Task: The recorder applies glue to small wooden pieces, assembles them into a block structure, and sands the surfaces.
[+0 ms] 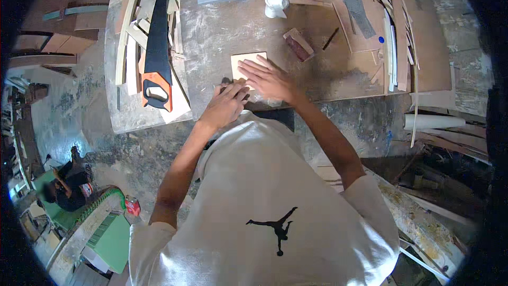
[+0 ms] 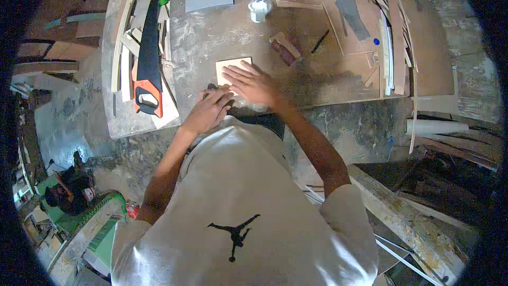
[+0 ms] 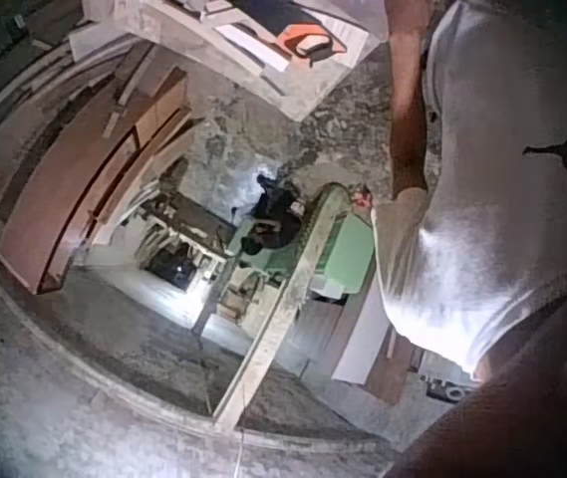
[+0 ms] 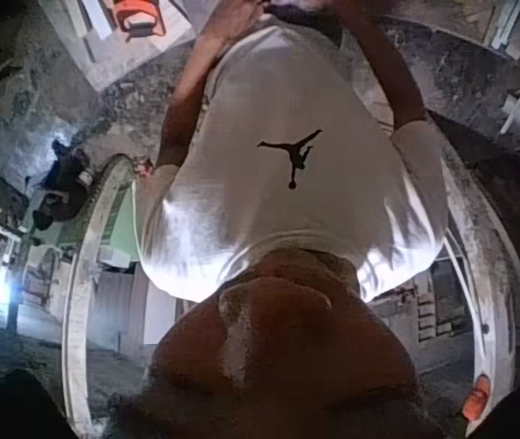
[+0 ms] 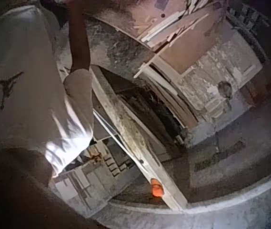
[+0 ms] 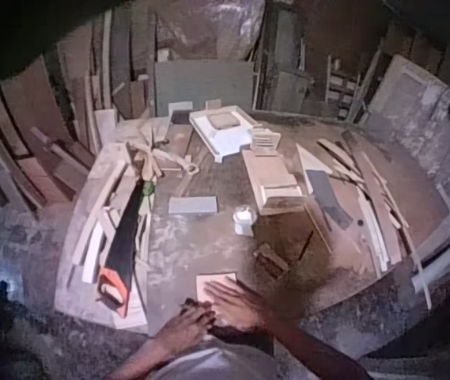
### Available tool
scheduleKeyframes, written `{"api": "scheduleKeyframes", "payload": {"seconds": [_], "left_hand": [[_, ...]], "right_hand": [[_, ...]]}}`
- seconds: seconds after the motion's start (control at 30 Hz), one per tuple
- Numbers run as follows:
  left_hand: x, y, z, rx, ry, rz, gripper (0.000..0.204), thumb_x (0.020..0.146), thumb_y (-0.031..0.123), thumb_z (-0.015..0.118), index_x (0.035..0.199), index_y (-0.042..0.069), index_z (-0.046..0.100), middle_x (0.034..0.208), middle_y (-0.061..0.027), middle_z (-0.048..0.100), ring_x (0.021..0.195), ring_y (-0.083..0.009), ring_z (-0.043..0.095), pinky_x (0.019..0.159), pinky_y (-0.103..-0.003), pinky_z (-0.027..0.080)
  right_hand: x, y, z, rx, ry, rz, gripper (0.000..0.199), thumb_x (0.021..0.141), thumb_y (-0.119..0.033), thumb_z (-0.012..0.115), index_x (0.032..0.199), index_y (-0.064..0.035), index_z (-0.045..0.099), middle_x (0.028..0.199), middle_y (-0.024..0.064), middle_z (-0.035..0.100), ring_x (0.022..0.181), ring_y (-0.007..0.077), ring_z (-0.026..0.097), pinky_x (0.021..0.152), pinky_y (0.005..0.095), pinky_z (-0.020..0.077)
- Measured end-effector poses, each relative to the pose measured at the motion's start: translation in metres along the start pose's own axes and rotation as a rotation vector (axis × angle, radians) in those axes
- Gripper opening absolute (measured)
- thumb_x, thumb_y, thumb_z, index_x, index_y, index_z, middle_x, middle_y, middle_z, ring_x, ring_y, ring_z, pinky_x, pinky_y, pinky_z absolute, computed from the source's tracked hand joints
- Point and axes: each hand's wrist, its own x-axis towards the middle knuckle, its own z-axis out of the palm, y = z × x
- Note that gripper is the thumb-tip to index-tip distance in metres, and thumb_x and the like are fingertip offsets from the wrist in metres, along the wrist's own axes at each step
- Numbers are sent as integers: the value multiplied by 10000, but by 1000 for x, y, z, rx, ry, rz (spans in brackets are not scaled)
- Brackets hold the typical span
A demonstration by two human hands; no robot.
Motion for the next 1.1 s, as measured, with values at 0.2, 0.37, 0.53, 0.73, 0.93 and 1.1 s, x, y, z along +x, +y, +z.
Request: {"api": "scheduleKeyframes", "payload": {"seconds": [0.2,0.37,0.53,0.73,0.93,1.1], "left_hand": [[2,6,-8,-21,-30,0,381,942,198,580,1279,24,609,1405,-95,517,1320,-204,478,1081,-422,337],[1,5,-3,-48,-10,-12,382,947,190,584,1287,17,609,1429,-92,496,1321,-218,472,1096,-430,330],[4,7,0,-30,-5,-17,400,945,189,578,1304,14,588,1431,-96,493,1331,-232,458,1086,-442,336],[26,14,1,-55,63,-10,506,910,174,617,1377,4,519,1471,-153,451,1341,-351,432,1126,-474,328],[30,7,11,20,6,-11,512,936,160,609,1424,51,497,1500,-157,419,1345,-373,433,1144,-474,343],[30,7,10,10,11,-4,491,934,151,605,1406,51,513,1487,-155,433,1328,-380,441,1142,-466,353]], "right_hand": [[-7,57,10,-84,133,73,434,978,-285,615,1371,-104,590,1449,33,561,1357,191,499,1186,427,296],[-42,98,0,202,287,704,450,939,-265,680,1335,-69,593,1311,143,618,1171,308,599,990,476,469],[-52,102,-18,5,446,890,490,884,-318,747,1281,-58,625,1241,222,616,1083,381,609,910,471,498],[-56,93,-12,50,350,815,570,842,-350,775,1326,-99,608,1357,225,547,1197,426,559,997,517,474],[-39,86,-25,287,267,706,475,935,-304,692,1343,-82,594,1308,196,603,1212,370,576,1035,448,465],[-3,80,-44,772,98,602,360,1010,-210,583,1341,-68,603,1283,136,655,1178,250,619,1043,373,454]]}}
